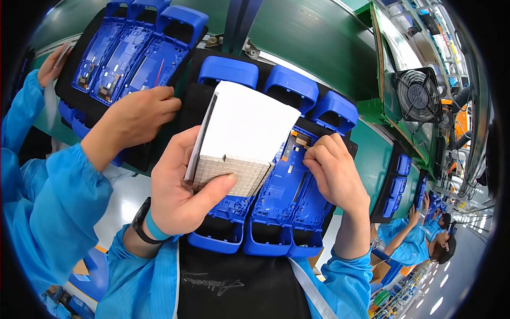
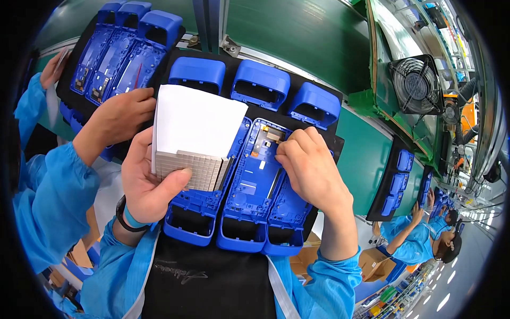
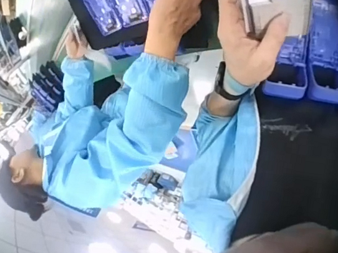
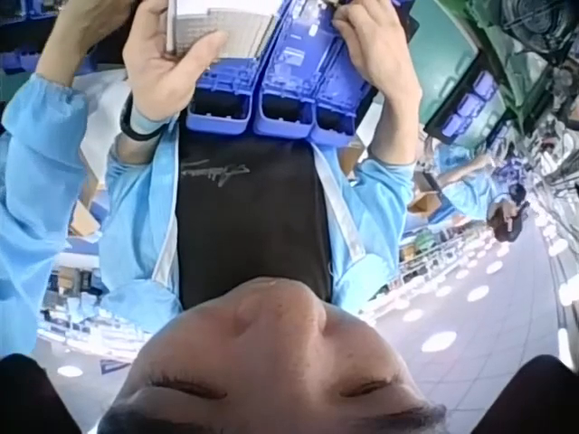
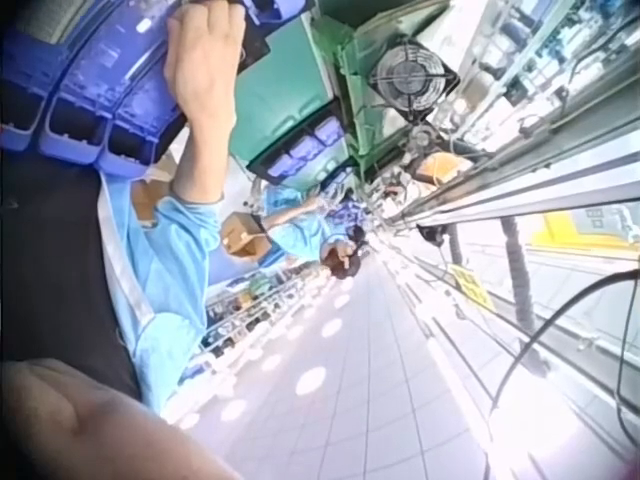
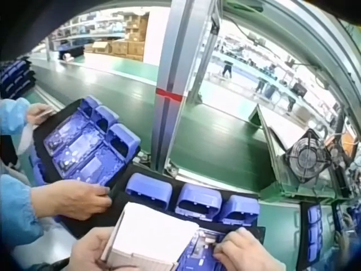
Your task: The person assembles electronic components into blue plastic casings by hand on a production line.
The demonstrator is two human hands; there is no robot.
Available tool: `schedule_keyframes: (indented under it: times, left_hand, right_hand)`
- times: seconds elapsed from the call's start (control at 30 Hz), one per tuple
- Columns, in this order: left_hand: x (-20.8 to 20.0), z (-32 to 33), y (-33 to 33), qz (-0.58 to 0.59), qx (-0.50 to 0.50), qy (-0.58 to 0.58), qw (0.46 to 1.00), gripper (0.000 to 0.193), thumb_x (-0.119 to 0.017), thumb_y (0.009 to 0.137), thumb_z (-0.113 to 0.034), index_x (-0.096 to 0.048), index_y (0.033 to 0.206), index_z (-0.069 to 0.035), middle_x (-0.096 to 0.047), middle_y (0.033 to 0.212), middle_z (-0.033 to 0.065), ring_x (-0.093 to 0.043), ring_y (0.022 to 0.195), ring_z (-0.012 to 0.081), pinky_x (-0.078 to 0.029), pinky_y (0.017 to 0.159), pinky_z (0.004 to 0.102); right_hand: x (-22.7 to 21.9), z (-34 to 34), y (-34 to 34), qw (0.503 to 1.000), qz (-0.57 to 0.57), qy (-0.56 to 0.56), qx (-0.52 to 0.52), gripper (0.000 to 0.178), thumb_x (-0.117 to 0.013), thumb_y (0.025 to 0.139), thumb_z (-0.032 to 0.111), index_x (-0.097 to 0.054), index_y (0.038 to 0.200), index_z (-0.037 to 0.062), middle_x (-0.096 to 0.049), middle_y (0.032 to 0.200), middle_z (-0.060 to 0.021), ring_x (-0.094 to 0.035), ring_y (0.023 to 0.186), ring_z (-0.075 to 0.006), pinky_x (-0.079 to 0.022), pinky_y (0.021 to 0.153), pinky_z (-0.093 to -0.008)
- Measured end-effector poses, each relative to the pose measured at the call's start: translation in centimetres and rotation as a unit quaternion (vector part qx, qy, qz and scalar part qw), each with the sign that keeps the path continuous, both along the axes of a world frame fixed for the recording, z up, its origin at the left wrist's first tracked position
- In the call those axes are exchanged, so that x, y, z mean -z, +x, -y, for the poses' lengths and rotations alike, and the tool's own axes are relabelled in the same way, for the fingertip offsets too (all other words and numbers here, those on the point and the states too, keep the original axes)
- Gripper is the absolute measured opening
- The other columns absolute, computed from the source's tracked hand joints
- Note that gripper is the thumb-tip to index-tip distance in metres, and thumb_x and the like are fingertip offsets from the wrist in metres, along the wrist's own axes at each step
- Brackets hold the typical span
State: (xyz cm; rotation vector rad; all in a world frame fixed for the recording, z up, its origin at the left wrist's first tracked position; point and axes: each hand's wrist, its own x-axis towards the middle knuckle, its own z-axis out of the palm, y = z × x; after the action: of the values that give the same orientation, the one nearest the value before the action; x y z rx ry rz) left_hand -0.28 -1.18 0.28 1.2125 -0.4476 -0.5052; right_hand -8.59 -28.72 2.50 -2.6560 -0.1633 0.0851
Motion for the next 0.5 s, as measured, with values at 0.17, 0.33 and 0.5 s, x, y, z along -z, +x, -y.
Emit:
schedule_keyframes:
  times: [0.17, 0.33, 0.5]
  left_hand:
    - [0.0, 0.3, 0.2, 0.050, 0.016, 0.001, 0.999, 0.055, -0.065, 0.088, 0.005, -0.039, 0.137, 0.006, -0.061, 0.124, 0.0188, -0.061, 0.117, 0.0210, -0.050, 0.096, 0.0317]
    - [0.0, 0.8, -0.1, 0.055, 0.019, 0.042, 0.997, 0.055, -0.069, 0.088, 0.001, -0.042, 0.136, 0.004, -0.065, 0.120, 0.0164, -0.065, 0.112, 0.0195, -0.051, 0.093, 0.0316]
    - [-0.5, 1.6, -0.7, 0.055, 0.046, 0.066, 0.995, 0.054, -0.072, 0.087, -0.006, -0.046, 0.133, 0.003, -0.069, 0.112, 0.0167, -0.070, 0.102, 0.0236, -0.055, 0.087, 0.0321]
  right_hand:
    - [-0.3, 0.2, 0.2, 1.000, -0.009, -0.008, -0.010, 0.012, -0.069, 0.079, 0.000, -0.062, 0.089, 0.0006, -0.056, 0.089, -0.0119, -0.053, 0.085, -0.0290, -0.047, 0.076, -0.0368]
    - [-1.1, -0.1, -0.2, 0.990, 0.057, 0.106, 0.074, 0.013, -0.070, 0.079, -0.003, -0.063, 0.090, 0.0004, -0.060, 0.090, -0.0122, -0.058, 0.075, -0.0265, -0.048, 0.068, -0.0327]
    - [-2.8, -3.8, 0.0, 0.973, 0.193, 0.125, 0.026, 0.022, -0.077, 0.070, -0.006, -0.065, 0.087, 0.0006, -0.063, 0.082, -0.0127, -0.060, 0.070, -0.0251, -0.048, 0.061, -0.0324]
